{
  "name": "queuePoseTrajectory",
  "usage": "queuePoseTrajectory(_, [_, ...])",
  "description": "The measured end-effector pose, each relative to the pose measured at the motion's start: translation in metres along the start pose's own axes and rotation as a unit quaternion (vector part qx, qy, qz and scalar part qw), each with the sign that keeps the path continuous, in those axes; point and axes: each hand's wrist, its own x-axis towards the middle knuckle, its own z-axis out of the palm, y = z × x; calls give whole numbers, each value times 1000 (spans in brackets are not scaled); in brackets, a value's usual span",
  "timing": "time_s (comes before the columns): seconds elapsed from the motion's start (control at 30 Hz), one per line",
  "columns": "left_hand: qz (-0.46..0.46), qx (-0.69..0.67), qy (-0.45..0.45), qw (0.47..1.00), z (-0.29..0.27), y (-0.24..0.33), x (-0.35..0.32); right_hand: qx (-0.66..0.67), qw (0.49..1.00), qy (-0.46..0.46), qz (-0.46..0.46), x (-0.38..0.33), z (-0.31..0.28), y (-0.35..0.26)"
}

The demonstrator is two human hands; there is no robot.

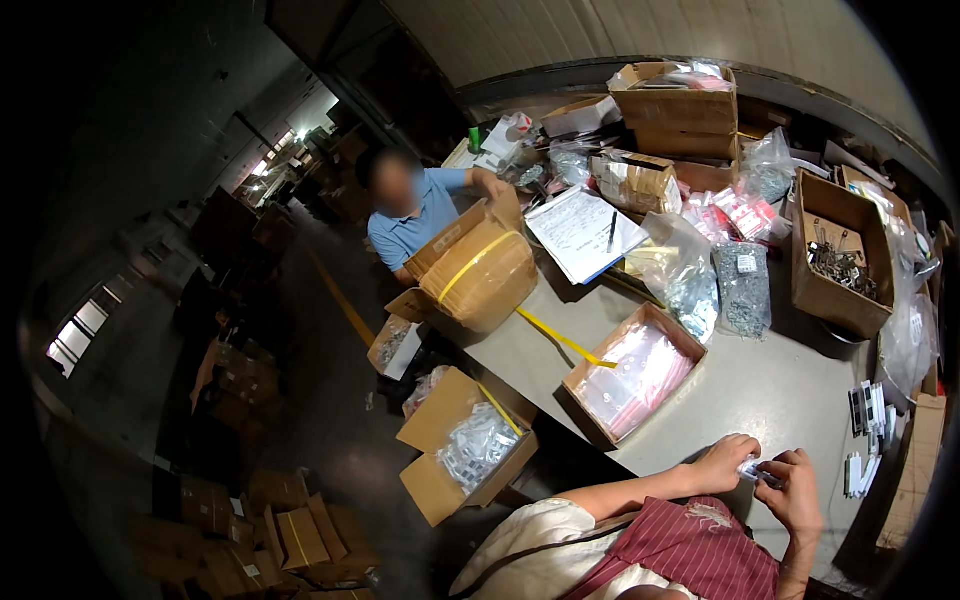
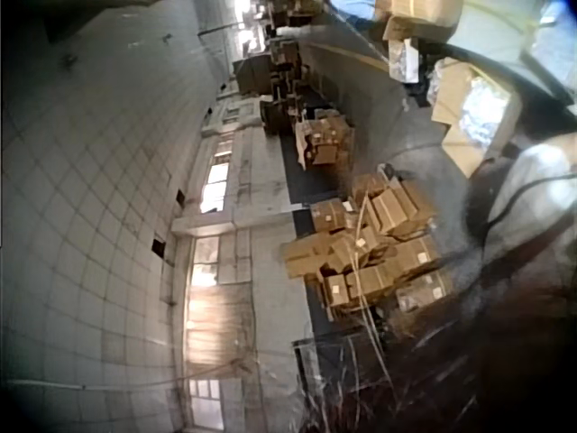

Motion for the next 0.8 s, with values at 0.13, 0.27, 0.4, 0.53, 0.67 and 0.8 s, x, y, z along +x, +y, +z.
queuePoseTrajectory(0.13, [35,1,-27,999,4,7,-1,6,1000,-30,8,2,2,0])
queuePoseTrajectory(0.27, [54,19,-20,998,12,1,-2,12,1000,-25,7,3,6,3])
queuePoseTrajectory(0.4, [-36,-125,-109,985,13,6,-1,33,999,-32,26,7,2,3])
queuePoseTrajectory(0.53, [-178,-423,-153,875,20,-1,-4,66,997,14,25,13,-9,-17])
queuePoseTrajectory(0.67, [-234,-547,-143,791,1,26,1,64,987,128,-67,9,-1,-15])
queuePoseTrajectory(0.8, [-254,-559,-177,769,-5,25,2,10,982,150,-116,9,-1,-18])
